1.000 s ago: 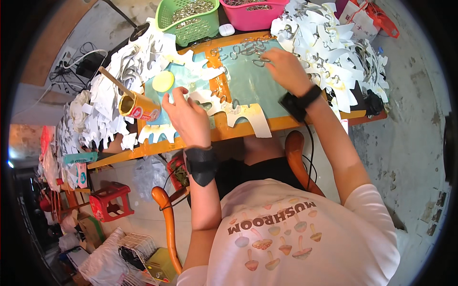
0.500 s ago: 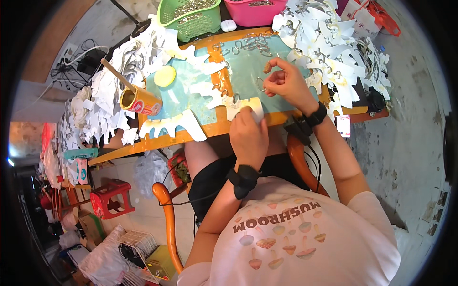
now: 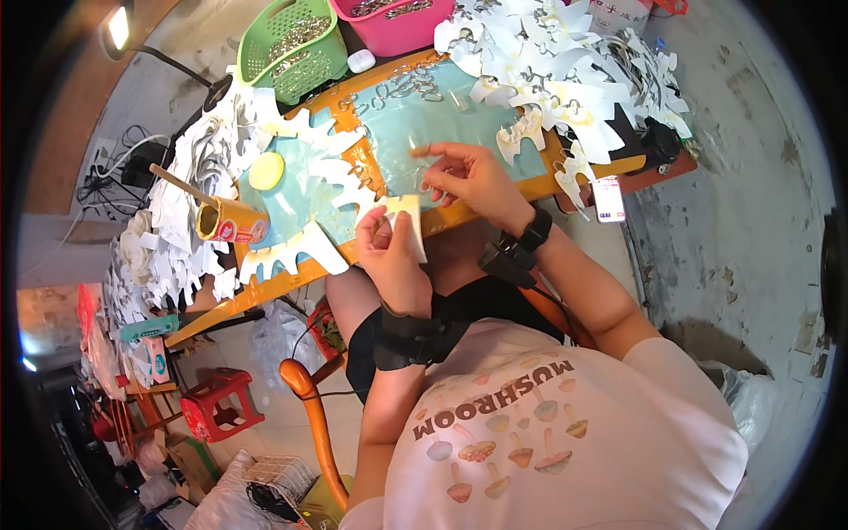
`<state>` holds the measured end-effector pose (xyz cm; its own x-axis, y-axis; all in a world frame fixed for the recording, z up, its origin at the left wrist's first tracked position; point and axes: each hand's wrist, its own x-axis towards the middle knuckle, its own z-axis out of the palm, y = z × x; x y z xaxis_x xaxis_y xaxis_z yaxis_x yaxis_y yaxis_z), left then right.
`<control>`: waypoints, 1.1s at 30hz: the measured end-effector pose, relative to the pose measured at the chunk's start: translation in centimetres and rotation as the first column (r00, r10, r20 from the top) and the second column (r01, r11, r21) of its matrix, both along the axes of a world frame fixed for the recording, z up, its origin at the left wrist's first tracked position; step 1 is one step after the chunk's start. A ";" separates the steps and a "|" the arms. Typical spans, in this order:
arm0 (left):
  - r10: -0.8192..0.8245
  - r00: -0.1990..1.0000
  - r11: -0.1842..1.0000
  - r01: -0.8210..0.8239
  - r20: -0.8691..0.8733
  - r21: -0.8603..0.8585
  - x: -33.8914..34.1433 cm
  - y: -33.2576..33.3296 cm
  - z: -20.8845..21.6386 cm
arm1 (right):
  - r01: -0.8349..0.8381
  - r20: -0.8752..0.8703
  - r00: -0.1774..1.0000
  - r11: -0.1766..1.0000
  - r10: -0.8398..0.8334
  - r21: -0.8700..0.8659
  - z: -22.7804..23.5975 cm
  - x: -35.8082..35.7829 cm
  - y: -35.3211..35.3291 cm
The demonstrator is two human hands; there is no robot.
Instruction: Applying adhesive and assembling shoe upper components.
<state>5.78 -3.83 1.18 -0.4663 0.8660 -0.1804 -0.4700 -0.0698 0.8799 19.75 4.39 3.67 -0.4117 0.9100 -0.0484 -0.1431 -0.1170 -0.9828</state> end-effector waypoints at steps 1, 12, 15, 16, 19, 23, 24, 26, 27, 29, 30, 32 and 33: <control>0.003 0.999 1.000 -0.003 0.039 0.016 0.2 -0.3 -0.1 | 0.023 0.037 0.999 0.997 -0.026 0.075 -0.3 -0.2 -0.2; 0.063 0.995 0.996 -0.067 0.075 0.062 1.1 -0.4 -1.4 | -0.034 0.181 0.983 0.960 -0.018 0.277 -1.9 -0.6 -0.7; 0.057 0.996 0.998 -0.060 0.070 0.036 1.2 -0.3 -1.4 | -0.043 0.172 0.985 0.958 -0.006 0.284 -1.7 -0.8 -0.7; 0.045 0.995 0.998 -0.049 0.086 0.040 1.3 -0.3 -1.4 | -0.043 0.175 0.984 0.955 -0.010 0.294 -1.7 -0.8 -0.6; 0.014 0.993 0.999 -0.019 0.119 0.040 1.5 -0.6 -0.9 | -0.023 0.222 0.974 0.947 -0.052 0.322 -1.9 -1.1 -0.4; -0.022 0.990 0.999 0.017 0.137 0.035 1.4 -0.7 -0.5 | 0.043 0.168 0.980 0.936 -0.108 0.350 -2.8 -1.0 0.0; -0.028 0.989 0.999 0.023 0.142 0.035 1.4 -0.7 -0.5 | 0.048 0.162 0.980 0.936 -0.111 0.349 -2.9 -1.0 0.1; -0.015 0.989 0.999 0.008 0.145 0.044 1.5 -0.6 -0.7 | 0.061 0.152 0.981 0.935 -0.120 0.348 -3.0 -1.0 0.2; -0.008 0.989 0.999 0.001 0.147 0.049 1.6 -0.6 -0.7 | 0.053 0.171 0.978 0.935 -0.120 0.350 -2.9 -1.1 0.2; -0.009 0.990 0.998 0.001 0.141 0.060 1.6 -0.6 -0.8 | 0.039 0.210 0.970 0.934 -0.120 0.355 -2.5 -0.9 0.2; -0.010 0.990 0.998 0.001 0.138 0.065 1.7 -0.5 -0.8 | 0.033 0.231 0.965 0.929 -0.125 0.369 -2.3 -0.9 0.1; -0.009 0.991 0.998 0.000 0.137 0.062 1.6 -0.5 -0.9 | 0.018 0.270 0.953 0.918 -0.135 0.396 -2.0 -0.8 0.1; -0.007 0.991 0.998 -0.002 0.136 0.061 1.6 -0.5 -0.9 | 0.033 0.287 0.945 0.918 -0.158 0.396 -1.9 -0.7 0.1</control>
